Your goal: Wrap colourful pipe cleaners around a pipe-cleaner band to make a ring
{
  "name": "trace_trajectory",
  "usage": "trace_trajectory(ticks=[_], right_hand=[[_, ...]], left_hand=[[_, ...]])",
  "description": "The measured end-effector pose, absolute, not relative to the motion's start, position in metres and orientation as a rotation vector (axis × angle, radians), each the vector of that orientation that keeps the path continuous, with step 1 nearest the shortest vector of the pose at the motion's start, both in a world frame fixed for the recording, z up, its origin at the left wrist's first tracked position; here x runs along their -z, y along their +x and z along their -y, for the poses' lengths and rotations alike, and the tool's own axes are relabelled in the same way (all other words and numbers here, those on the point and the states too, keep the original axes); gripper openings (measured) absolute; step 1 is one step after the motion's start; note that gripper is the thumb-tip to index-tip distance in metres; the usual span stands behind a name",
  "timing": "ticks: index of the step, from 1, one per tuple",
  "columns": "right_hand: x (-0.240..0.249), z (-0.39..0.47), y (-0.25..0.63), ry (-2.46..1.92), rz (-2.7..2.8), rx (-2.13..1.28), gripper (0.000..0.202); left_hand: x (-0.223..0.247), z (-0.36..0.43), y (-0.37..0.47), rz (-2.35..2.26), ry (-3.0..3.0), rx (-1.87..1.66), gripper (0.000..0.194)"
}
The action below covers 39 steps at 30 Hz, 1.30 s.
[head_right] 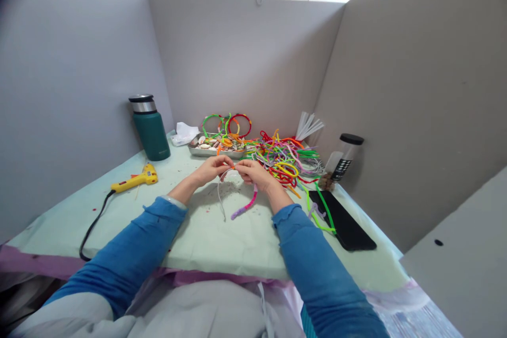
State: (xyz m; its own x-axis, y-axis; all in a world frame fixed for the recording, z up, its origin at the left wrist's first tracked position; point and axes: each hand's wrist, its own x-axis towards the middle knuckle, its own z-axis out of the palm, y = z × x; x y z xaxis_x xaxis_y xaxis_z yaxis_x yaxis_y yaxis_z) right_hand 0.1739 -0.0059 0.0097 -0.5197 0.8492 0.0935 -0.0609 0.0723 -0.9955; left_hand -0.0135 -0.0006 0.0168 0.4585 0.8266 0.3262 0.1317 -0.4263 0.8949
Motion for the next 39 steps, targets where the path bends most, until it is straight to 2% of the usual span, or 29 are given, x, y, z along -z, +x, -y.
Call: trace_trajectory(ticks=[9,19,24,33,39], right_hand=[[-0.007,0.007,0.171,-0.786,1.603,-1.487,0.03],[-0.012,0.008,0.169,-0.755,1.492,-1.437,0.032],[-0.015,0.009,0.169,-0.678,1.453,-1.491,0.032],[-0.017,0.006,0.173,-0.616,1.399,-1.794,0.027],[-0.02,0.008,0.172,-0.648,1.342,-1.866,0.026]], left_hand=[[-0.014,-0.002,-0.01,-0.874,1.861,-1.099,0.013],[-0.011,-0.001,-0.006,-0.918,1.803,-1.202,0.031],[-0.009,0.0,-0.004,-0.862,1.718,-1.254,0.041],[-0.012,0.012,0.006,-0.855,1.616,-1.302,0.042],[-0.012,0.016,0.006,-0.846,1.643,-1.304,0.04]])
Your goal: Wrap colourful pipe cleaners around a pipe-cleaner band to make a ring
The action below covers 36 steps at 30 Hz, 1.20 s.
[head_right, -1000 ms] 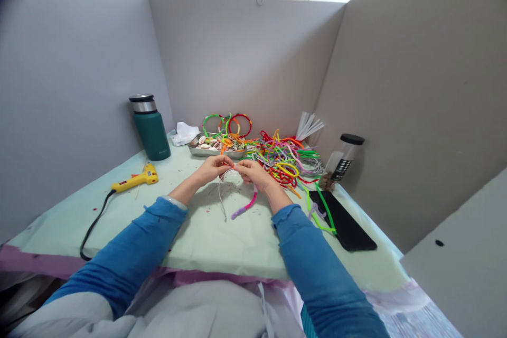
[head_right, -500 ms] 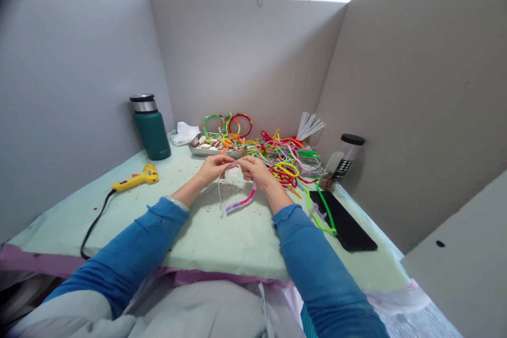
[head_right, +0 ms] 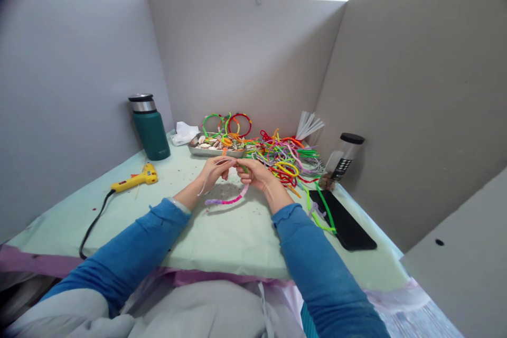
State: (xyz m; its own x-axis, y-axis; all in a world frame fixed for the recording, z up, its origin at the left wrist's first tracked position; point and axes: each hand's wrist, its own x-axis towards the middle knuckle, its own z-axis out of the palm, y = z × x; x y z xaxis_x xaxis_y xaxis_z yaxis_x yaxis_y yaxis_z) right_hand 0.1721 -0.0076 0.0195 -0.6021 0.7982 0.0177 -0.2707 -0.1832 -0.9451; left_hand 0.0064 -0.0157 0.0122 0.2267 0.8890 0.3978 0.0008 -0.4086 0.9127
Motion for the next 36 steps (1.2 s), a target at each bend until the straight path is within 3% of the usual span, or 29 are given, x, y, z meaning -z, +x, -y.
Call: trace_trajectory(ticks=[20,36], right_hand=[[-0.019,0.006,0.181,-0.605,1.393,-1.903,0.022],[-0.021,0.007,0.181,-0.689,1.506,-1.879,0.025]], left_hand=[[-0.011,0.004,-0.001,-0.781,1.674,-1.235,0.038],[-0.023,0.005,-0.01,-0.757,1.897,-1.107,0.024]])
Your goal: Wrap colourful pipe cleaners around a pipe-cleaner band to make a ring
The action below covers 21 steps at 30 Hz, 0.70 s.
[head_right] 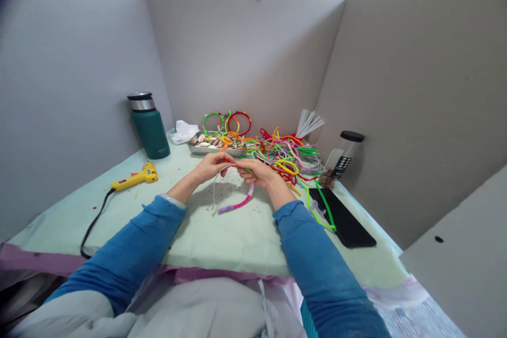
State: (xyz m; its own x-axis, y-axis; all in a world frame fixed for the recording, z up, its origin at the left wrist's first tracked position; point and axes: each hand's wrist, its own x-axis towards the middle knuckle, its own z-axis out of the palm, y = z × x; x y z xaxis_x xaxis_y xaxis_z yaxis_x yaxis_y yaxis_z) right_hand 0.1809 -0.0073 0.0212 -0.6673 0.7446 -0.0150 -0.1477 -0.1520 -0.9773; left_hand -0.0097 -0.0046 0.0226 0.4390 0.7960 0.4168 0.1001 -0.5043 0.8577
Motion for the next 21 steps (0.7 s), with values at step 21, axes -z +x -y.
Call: trace_trajectory(ticks=[21], right_hand=[[-0.0219,0.0088,0.1796,-0.701,1.572,-1.87,0.022]], left_hand=[[-0.0225,0.003,-0.0095,-0.738,1.991,-1.156,0.018]])
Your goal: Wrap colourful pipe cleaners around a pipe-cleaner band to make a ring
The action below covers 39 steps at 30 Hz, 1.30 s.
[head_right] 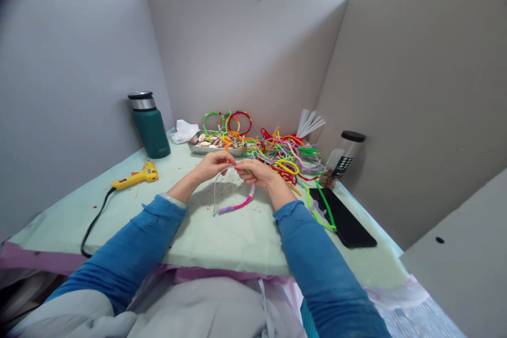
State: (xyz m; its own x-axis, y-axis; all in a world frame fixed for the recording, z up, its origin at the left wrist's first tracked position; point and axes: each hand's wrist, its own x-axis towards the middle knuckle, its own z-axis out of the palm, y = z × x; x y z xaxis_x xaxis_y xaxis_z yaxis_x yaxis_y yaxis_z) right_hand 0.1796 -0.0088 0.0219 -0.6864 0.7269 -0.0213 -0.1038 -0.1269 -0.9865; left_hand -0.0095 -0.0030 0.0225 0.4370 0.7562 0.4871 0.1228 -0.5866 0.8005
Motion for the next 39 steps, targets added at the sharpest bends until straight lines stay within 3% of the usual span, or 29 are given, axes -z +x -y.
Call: trace_trajectory(ticks=[9,22,39], right_hand=[[-0.0207,0.0123,0.1771,-0.725,1.623,-1.737,0.029],[-0.0177,0.0127,0.1728,-0.732,1.592,-1.644,0.024],[-0.0222,0.0096,0.1778,-0.604,1.382,-1.792,0.021]], left_hand=[[-0.0178,-0.002,-0.0089,-0.83,1.977,-1.192,0.017],[-0.021,0.0004,-0.0106,-0.865,1.885,-1.153,0.019],[-0.0167,0.0059,-0.0065,-0.778,1.816,-1.164,0.045]])
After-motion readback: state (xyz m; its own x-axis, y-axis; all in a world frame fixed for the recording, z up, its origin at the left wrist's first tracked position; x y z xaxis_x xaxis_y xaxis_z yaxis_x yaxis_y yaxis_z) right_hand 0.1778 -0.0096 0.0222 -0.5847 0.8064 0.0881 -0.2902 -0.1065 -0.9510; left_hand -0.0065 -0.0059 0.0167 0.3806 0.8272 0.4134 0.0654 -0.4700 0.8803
